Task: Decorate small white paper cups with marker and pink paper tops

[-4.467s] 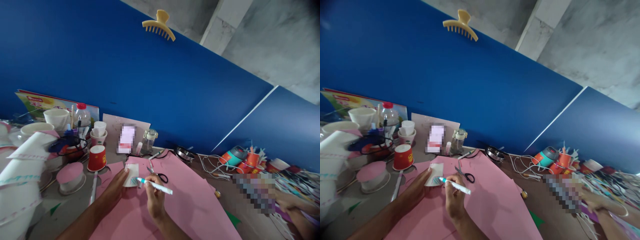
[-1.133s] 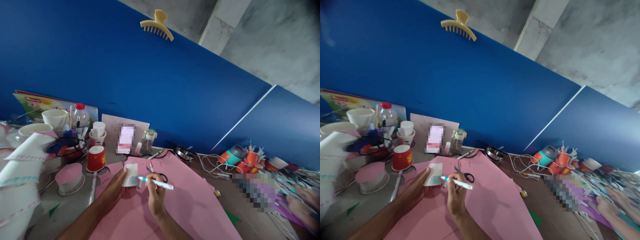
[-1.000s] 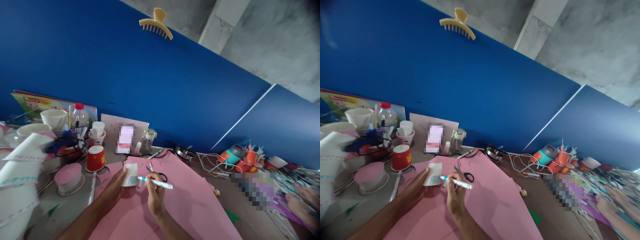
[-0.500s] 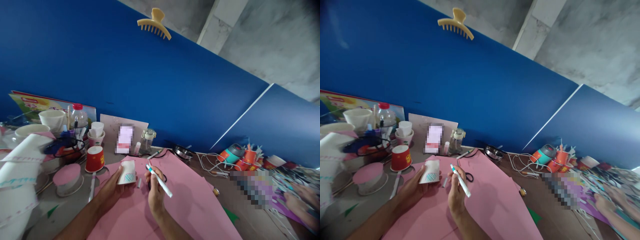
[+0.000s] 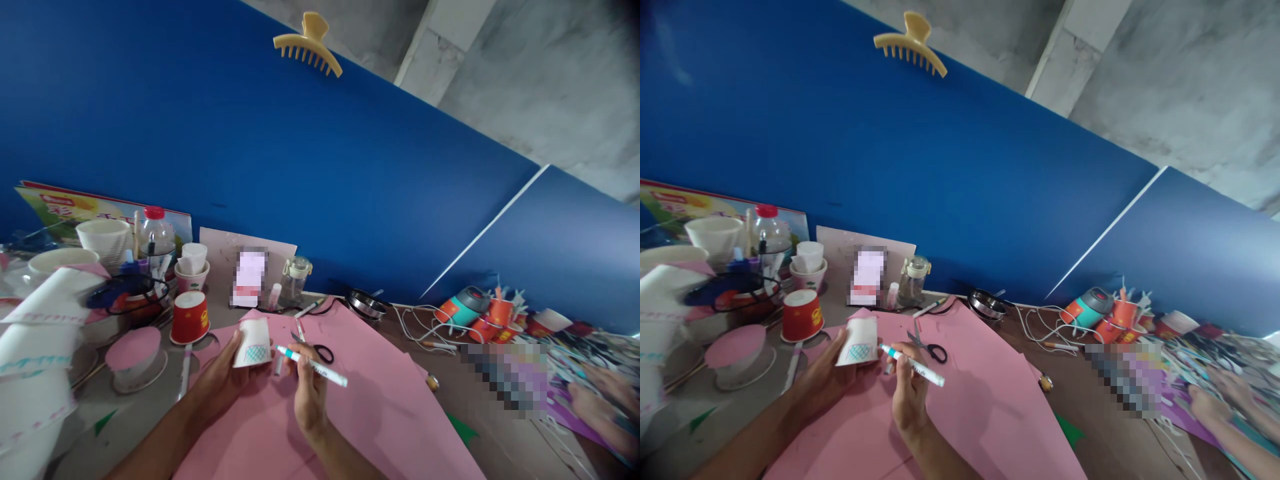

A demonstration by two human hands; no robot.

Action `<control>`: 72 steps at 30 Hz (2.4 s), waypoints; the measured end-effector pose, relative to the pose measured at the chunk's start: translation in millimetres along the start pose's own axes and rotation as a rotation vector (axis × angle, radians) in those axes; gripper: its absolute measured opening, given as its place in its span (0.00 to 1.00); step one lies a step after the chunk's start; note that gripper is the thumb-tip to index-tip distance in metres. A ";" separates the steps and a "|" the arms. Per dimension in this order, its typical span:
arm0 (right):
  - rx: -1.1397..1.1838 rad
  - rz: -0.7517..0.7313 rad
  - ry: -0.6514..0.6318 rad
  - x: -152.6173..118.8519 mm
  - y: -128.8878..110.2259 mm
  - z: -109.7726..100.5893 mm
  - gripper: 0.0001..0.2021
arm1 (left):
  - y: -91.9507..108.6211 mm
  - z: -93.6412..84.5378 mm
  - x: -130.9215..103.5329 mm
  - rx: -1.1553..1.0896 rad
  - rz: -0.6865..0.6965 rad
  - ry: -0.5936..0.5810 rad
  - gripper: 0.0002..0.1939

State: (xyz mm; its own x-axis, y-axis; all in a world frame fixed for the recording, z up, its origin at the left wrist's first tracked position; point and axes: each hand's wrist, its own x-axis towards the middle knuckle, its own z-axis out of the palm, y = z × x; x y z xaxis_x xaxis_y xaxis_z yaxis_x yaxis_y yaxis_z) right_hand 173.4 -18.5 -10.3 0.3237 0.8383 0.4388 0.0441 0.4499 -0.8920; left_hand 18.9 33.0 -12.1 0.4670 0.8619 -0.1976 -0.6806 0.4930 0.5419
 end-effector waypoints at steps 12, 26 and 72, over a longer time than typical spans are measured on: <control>-0.034 -0.092 -0.056 1.1 -8.1 1.0 0.15 | 1.0 6.3 -2.4 0.016 0.002 0.036 0.17; -0.080 -0.102 -0.077 2.5 -10.2 1.4 0.15 | -0.5 4.1 -1.0 0.027 0.001 -0.010 0.17; -0.054 -0.027 -0.054 2.5 -10.4 2.3 0.17 | 1.0 9.4 -2.1 0.043 -0.006 0.113 0.13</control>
State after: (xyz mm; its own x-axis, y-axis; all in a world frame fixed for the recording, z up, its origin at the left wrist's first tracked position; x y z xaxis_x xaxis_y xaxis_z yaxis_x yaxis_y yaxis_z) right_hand 171.6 -20.4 0.3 0.2701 0.8423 0.4664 0.1030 0.4564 -0.8838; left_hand 22.6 30.5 -3.5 0.4027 0.8680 -0.2905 -0.6523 0.4948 0.5742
